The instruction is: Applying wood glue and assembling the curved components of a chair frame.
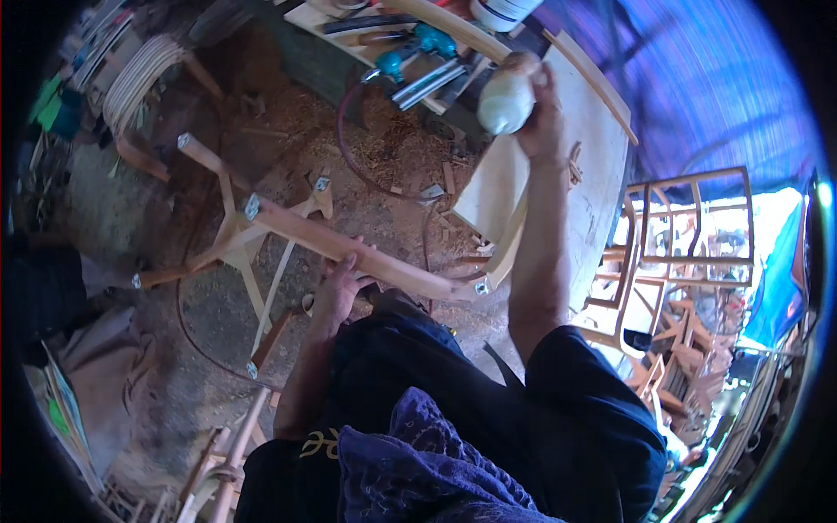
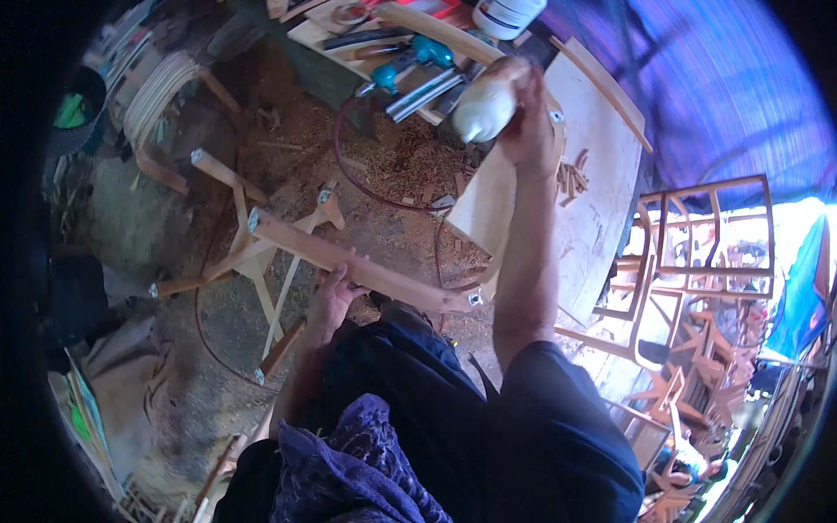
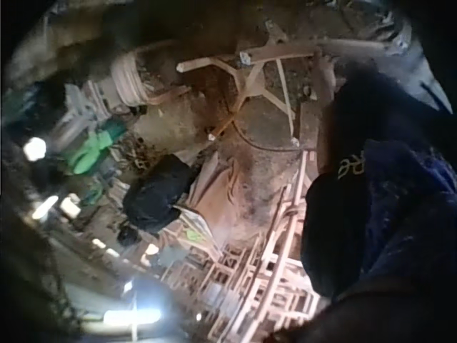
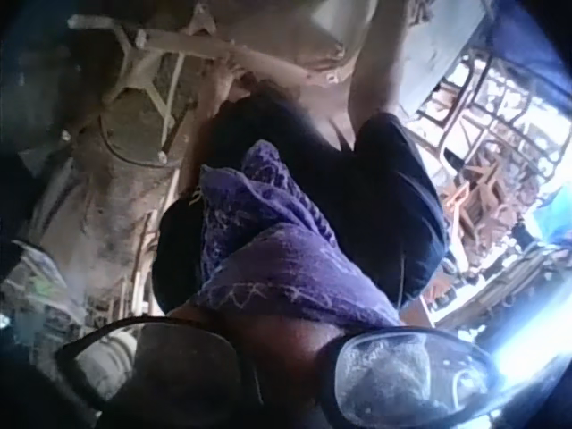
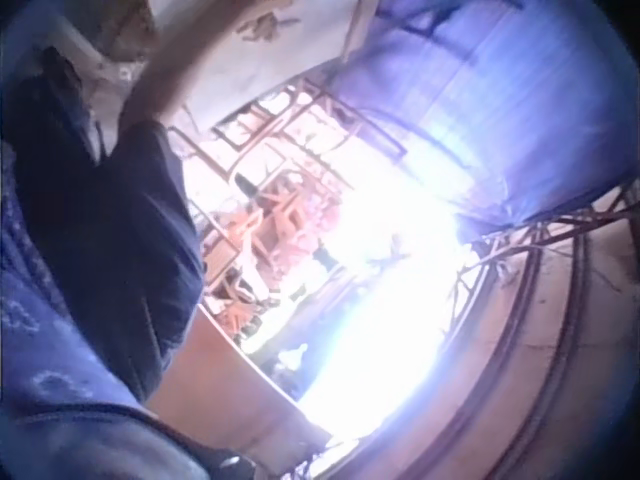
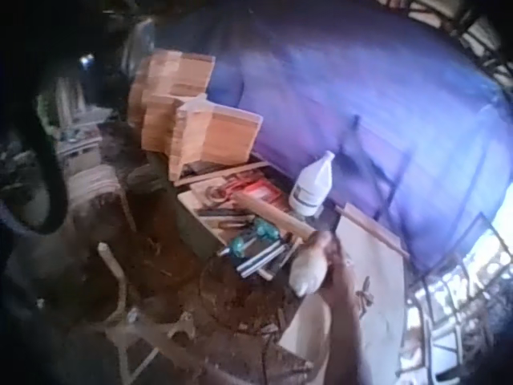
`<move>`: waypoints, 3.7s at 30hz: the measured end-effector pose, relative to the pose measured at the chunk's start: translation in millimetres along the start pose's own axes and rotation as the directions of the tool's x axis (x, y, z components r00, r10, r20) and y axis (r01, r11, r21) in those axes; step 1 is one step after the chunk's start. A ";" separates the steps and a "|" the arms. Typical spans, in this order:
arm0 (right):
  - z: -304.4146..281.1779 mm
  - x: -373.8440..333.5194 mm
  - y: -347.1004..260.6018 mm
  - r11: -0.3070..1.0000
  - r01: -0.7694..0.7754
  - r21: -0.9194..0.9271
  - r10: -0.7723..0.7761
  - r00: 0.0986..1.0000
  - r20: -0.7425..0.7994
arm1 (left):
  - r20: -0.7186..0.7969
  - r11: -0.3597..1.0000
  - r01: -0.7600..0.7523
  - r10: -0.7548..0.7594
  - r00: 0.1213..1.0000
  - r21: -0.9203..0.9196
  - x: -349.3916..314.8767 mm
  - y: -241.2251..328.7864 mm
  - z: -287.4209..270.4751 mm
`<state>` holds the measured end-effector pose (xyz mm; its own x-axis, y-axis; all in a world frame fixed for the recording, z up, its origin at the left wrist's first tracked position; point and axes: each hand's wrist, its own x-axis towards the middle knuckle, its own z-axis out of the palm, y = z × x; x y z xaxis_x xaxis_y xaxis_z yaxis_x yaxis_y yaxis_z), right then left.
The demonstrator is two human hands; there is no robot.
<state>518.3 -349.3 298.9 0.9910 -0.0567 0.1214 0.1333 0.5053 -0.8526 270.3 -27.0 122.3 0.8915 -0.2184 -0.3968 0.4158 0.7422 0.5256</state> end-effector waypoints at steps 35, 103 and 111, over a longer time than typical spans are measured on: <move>-354.1 59.5 -72.0 0.916 -0.180 0.358 0.388 0.617 -0.684 | -0.266 0.999 0.024 -0.014 0.964 0.034 -8.7 15.6 36.4; 440.7 35.3 214.3 0.691 -0.474 -0.546 0.689 0.204 0.695 | -0.251 0.602 -0.789 0.789 0.561 0.127 -405.9 327.4 -220.6; 414.1 -7.9 195.1 0.700 -0.385 -0.602 0.714 0.353 0.604 | -0.358 0.651 -0.586 0.757 0.546 0.482 -392.6 277.5 -240.0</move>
<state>531.0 106.3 342.1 0.4372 0.8613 -0.2589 -0.2807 -0.1428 -0.9491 -7.5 416.8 243.3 0.7377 0.6694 -0.0879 -0.1654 0.3054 0.9377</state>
